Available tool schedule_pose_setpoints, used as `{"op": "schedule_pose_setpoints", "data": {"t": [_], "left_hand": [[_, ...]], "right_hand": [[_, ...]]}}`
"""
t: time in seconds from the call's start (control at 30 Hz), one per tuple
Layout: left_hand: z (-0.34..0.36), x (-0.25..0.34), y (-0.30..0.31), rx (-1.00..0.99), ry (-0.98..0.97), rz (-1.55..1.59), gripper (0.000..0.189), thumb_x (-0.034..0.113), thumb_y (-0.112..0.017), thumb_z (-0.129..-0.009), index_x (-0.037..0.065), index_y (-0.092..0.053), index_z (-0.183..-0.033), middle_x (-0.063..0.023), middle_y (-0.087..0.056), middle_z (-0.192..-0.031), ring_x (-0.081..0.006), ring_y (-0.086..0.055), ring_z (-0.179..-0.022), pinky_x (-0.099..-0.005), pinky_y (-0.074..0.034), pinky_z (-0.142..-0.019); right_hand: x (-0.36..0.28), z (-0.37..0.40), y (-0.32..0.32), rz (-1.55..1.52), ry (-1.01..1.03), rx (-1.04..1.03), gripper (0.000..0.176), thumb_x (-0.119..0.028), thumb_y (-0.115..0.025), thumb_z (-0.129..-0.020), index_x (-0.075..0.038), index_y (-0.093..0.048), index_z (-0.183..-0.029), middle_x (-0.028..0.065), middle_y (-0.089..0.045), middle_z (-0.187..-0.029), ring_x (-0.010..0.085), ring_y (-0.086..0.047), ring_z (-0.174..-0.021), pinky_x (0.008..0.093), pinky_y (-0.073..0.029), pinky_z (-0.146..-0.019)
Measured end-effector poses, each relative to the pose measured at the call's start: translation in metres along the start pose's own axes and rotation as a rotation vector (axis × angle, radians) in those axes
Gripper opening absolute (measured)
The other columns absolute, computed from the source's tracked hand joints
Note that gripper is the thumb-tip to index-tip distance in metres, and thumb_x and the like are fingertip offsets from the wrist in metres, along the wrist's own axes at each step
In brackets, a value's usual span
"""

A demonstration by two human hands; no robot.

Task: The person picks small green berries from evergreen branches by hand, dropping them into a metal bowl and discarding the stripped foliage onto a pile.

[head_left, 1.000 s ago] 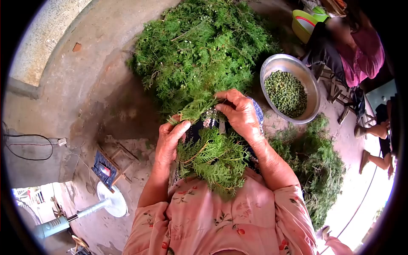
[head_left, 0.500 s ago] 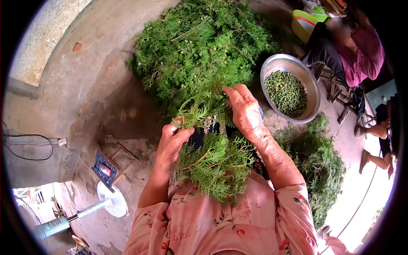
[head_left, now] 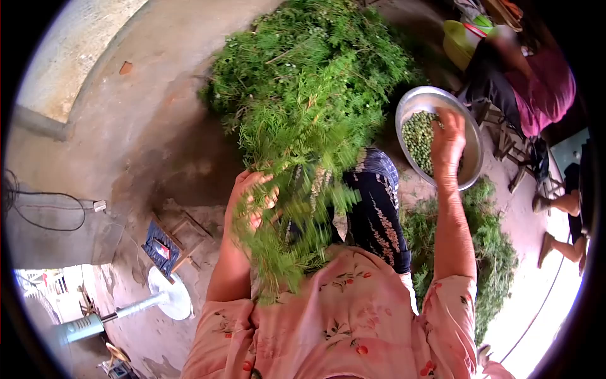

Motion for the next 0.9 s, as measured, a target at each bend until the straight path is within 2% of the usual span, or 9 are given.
{"op": "schedule_pose_setpoints", "data": {"t": [0.03, 0.1, 0.13, 0.17, 0.23, 0.4, 0.6, 0.73, 0.9], "left_hand": [[-0.01, -0.002, 0.019, 0.011, -0.015, -0.001, 0.027, 0.019, -0.061, -0.081, 0.001, -0.057, -0.102, -0.0127, -0.061, -0.086, -0.0152, -0.052, -0.056, -0.0242, -0.044, -0.046], [-0.022, -0.018, 0.001, -0.82, 0.197, 0.42, 0.041, 0.021, -0.056, -0.085, 0.0, -0.046, -0.119, -0.0188, -0.055, -0.091, -0.0182, -0.05, -0.059, -0.0223, -0.041, -0.039], [-0.017, -0.019, -0.017, -0.892, 0.57, 0.703, 0.05, -0.001, -0.058, -0.078, -0.005, -0.039, -0.124, -0.0262, -0.043, -0.124, -0.0248, -0.049, -0.07, -0.0176, -0.039, -0.033], [-0.016, -0.005, -0.02, -0.833, 0.313, 0.662, 0.041, 0.001, -0.057, -0.079, -0.006, -0.046, -0.118, -0.0267, -0.036, -0.13, -0.0223, -0.047, -0.07, -0.0159, -0.037, -0.035], [-0.011, 0.0, -0.022, -0.802, 0.327, 0.721, 0.036, 0.008, -0.053, -0.084, -0.007, -0.049, -0.116, -0.0223, -0.035, -0.133, -0.019, -0.045, -0.068, -0.0164, -0.036, -0.037], [-0.038, 0.024, -0.023, -0.673, 0.18, 0.62, 0.036, 0.014, -0.049, -0.087, -0.006, -0.049, -0.117, -0.016, -0.037, -0.135, -0.0154, -0.045, -0.066, -0.02, -0.039, -0.043], [-0.048, 0.041, -0.044, -0.814, 0.073, 0.798, 0.038, 0.016, -0.054, -0.083, -0.002, -0.052, -0.117, -0.0134, -0.04, -0.136, -0.0147, -0.045, -0.067, -0.0242, -0.041, -0.05], [-0.059, 0.038, -0.054, -0.825, 0.063, 0.925, 0.013, 0.015, -0.055, -0.082, 0.006, -0.061, -0.088, -0.0121, -0.045, -0.132, -0.0185, -0.046, -0.07, -0.0261, -0.043, -0.055], [-0.079, 0.013, -0.05, -0.658, 0.047, 0.95, 0.034, 0.015, -0.054, -0.083, -0.002, -0.054, -0.113, -0.0151, -0.049, -0.123, -0.0201, -0.048, -0.073, -0.0281, -0.044, -0.057]], "right_hand": [[0.019, -0.003, 0.006, 0.094, 0.03, 0.036, 0.033, 0.002, -0.062, -0.072, -0.004, -0.059, -0.105, 0.0155, -0.054, -0.106, 0.0311, -0.055, -0.096, 0.0364, -0.046, -0.081], [0.062, -0.003, 0.004, 0.008, -0.175, -0.047, 0.03, -0.004, -0.062, -0.073, -0.003, -0.06, -0.104, 0.017, -0.057, -0.104, 0.0318, -0.057, -0.091, 0.0381, -0.046, -0.08], [0.059, -0.002, 0.003, 0.04, -0.16, -0.057, 0.027, -0.006, -0.062, -0.074, -0.003, -0.061, -0.102, 0.017, -0.058, -0.1, 0.0315, -0.058, -0.09, 0.0379, -0.046, -0.078], [0.057, 0.001, 0.003, 0.074, -0.149, -0.07, 0.025, -0.008, -0.061, -0.075, -0.003, -0.062, -0.099, 0.0171, -0.06, -0.097, 0.0312, -0.059, -0.088, 0.0377, -0.047, -0.077], [0.034, 0.009, -0.007, -0.025, -0.088, -0.113, 0.021, -0.011, -0.061, -0.077, -0.002, -0.064, -0.095, 0.0163, -0.062, -0.091, 0.0292, -0.06, -0.085, 0.0366, -0.047, -0.075], [-0.04, 0.044, -0.052, -0.53, -0.421, -0.412, 0.019, -0.002, -0.061, -0.078, -0.002, -0.064, -0.097, 0.0101, -0.063, -0.092, 0.0189, -0.06, -0.083, 0.028, -0.049, -0.071], [-0.144, 0.089, -0.064, -0.762, -0.131, -0.591, 0.019, 0.0, -0.063, -0.078, -0.001, -0.062, -0.097, 0.0105, -0.061, -0.088, 0.0199, -0.059, -0.081, 0.0283, -0.047, -0.072], [-0.185, 0.115, -0.056, -0.853, -0.027, -0.726, 0.03, -0.012, -0.064, -0.082, 0.005, -0.056, -0.106, 0.0149, -0.057, -0.1, 0.0225, -0.058, -0.089, 0.03, -0.047, -0.08], [-0.206, 0.122, -0.046, -0.637, 0.172, -0.765, 0.05, -0.014, -0.065, -0.077, 0.004, -0.045, -0.119, 0.0229, -0.054, -0.11, 0.0381, -0.054, -0.098, 0.0404, -0.045, -0.084]]}}
Point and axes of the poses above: each hand's wrist, its own z-axis away from the middle knuckle, its own y-axis out of the back of the hand, x = y × z, the point moved 8 cm from there along -z, towards the middle knuckle
